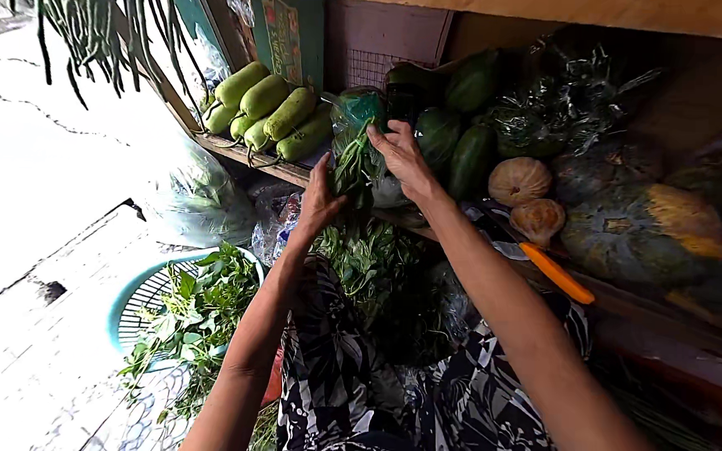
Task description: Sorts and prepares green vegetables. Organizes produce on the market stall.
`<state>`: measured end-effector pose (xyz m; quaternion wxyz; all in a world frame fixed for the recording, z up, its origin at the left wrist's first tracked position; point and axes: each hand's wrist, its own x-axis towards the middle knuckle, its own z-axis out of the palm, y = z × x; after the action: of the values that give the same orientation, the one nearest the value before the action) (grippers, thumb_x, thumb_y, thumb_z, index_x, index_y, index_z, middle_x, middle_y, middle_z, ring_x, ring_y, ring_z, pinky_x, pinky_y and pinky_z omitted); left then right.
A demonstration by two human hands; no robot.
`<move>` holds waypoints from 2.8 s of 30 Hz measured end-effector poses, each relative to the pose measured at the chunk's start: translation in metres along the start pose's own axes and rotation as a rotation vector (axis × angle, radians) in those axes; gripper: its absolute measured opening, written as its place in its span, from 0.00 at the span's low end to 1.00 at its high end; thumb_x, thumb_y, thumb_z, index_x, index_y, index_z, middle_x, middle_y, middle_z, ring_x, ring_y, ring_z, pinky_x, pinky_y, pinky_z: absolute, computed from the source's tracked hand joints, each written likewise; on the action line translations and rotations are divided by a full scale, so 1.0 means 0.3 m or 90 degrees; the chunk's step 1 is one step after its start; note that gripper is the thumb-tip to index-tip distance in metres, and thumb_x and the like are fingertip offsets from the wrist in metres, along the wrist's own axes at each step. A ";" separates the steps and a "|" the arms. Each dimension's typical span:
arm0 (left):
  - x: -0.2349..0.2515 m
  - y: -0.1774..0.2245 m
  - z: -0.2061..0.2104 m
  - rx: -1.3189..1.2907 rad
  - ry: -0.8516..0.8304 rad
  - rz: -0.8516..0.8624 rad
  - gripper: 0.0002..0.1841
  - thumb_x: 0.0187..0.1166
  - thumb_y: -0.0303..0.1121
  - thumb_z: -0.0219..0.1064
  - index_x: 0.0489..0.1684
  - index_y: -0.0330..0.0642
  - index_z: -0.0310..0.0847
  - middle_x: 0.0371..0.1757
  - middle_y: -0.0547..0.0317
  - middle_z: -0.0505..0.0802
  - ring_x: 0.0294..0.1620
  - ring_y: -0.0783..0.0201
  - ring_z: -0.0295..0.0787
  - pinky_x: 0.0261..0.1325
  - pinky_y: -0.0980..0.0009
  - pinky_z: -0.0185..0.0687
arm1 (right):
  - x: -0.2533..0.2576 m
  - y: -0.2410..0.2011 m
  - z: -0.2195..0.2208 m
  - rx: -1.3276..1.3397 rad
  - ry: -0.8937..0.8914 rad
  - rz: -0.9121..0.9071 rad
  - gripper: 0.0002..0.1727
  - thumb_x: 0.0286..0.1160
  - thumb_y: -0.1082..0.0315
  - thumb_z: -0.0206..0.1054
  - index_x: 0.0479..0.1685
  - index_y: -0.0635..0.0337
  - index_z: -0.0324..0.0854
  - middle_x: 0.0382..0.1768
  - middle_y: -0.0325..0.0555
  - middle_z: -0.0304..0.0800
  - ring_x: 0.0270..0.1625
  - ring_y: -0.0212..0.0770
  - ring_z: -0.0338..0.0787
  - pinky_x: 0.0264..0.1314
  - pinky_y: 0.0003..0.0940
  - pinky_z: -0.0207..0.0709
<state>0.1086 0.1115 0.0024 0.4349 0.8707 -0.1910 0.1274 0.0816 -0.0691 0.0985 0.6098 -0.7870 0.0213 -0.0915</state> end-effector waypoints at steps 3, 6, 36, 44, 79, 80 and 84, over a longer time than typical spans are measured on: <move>0.065 -0.122 -0.096 0.049 0.029 -0.099 0.39 0.72 0.32 0.76 0.85 0.32 0.62 0.77 0.29 0.78 0.76 0.32 0.77 0.75 0.34 0.70 | -0.109 0.075 -0.123 -0.050 0.005 -0.032 0.38 0.86 0.56 0.65 0.89 0.63 0.55 0.75 0.63 0.75 0.67 0.50 0.86 0.65 0.46 0.83; 0.141 -0.272 -0.140 0.102 0.045 -0.160 0.33 0.74 0.36 0.75 0.81 0.35 0.70 0.77 0.30 0.79 0.75 0.32 0.77 0.75 0.33 0.69 | -0.267 0.241 -0.212 -0.058 -0.026 0.042 0.31 0.88 0.58 0.63 0.85 0.59 0.59 0.73 0.59 0.78 0.58 0.49 0.91 0.56 0.47 0.88; -0.599 -0.319 0.658 0.334 -0.400 -0.564 0.29 0.82 0.39 0.67 0.79 0.31 0.71 0.80 0.26 0.73 0.83 0.30 0.65 0.76 0.36 0.67 | -0.342 0.537 -0.284 -0.458 -0.129 0.086 0.15 0.86 0.66 0.63 0.61 0.66 0.84 0.51 0.62 0.92 0.56 0.63 0.91 0.62 0.64 0.78; -0.326 0.099 0.416 0.222 -0.328 -0.263 0.19 0.90 0.31 0.52 0.76 0.35 0.71 0.71 0.29 0.82 0.66 0.28 0.83 0.61 0.32 0.79 | -0.353 0.597 -0.220 -0.449 -0.183 -0.046 0.30 0.73 0.77 0.70 0.78 0.59 0.76 0.76 0.60 0.79 0.65 0.66 0.88 0.61 0.67 0.81; -0.201 0.208 0.472 -0.019 -0.144 0.159 0.21 0.84 0.36 0.68 0.72 0.35 0.81 0.62 0.38 0.91 0.63 0.40 0.88 0.68 0.44 0.80 | -0.304 0.590 -0.250 -0.076 -0.085 0.071 0.13 0.84 0.73 0.60 0.55 0.76 0.84 0.47 0.62 0.90 0.51 0.48 0.90 0.61 0.46 0.80; -0.190 0.219 0.478 0.024 -0.131 0.193 0.17 0.82 0.35 0.70 0.63 0.35 0.87 0.55 0.39 0.93 0.56 0.40 0.91 0.61 0.43 0.82 | -0.307 0.591 -0.245 -0.119 -0.087 0.062 0.14 0.83 0.71 0.62 0.55 0.76 0.84 0.49 0.65 0.90 0.56 0.53 0.89 0.65 0.52 0.77; -0.171 0.197 0.489 -0.090 -0.172 0.139 0.15 0.84 0.36 0.68 0.58 0.36 0.88 0.54 0.44 0.92 0.52 0.50 0.92 0.57 0.51 0.85 | -0.303 0.606 -0.249 -0.124 -0.074 0.028 0.15 0.84 0.69 0.63 0.53 0.77 0.85 0.50 0.67 0.90 0.57 0.56 0.89 0.67 0.54 0.76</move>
<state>0.0449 -0.0278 -0.0621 0.4492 0.8213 -0.3492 0.0420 -0.0062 -0.1737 -0.0697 0.5328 -0.8456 0.0122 -0.0296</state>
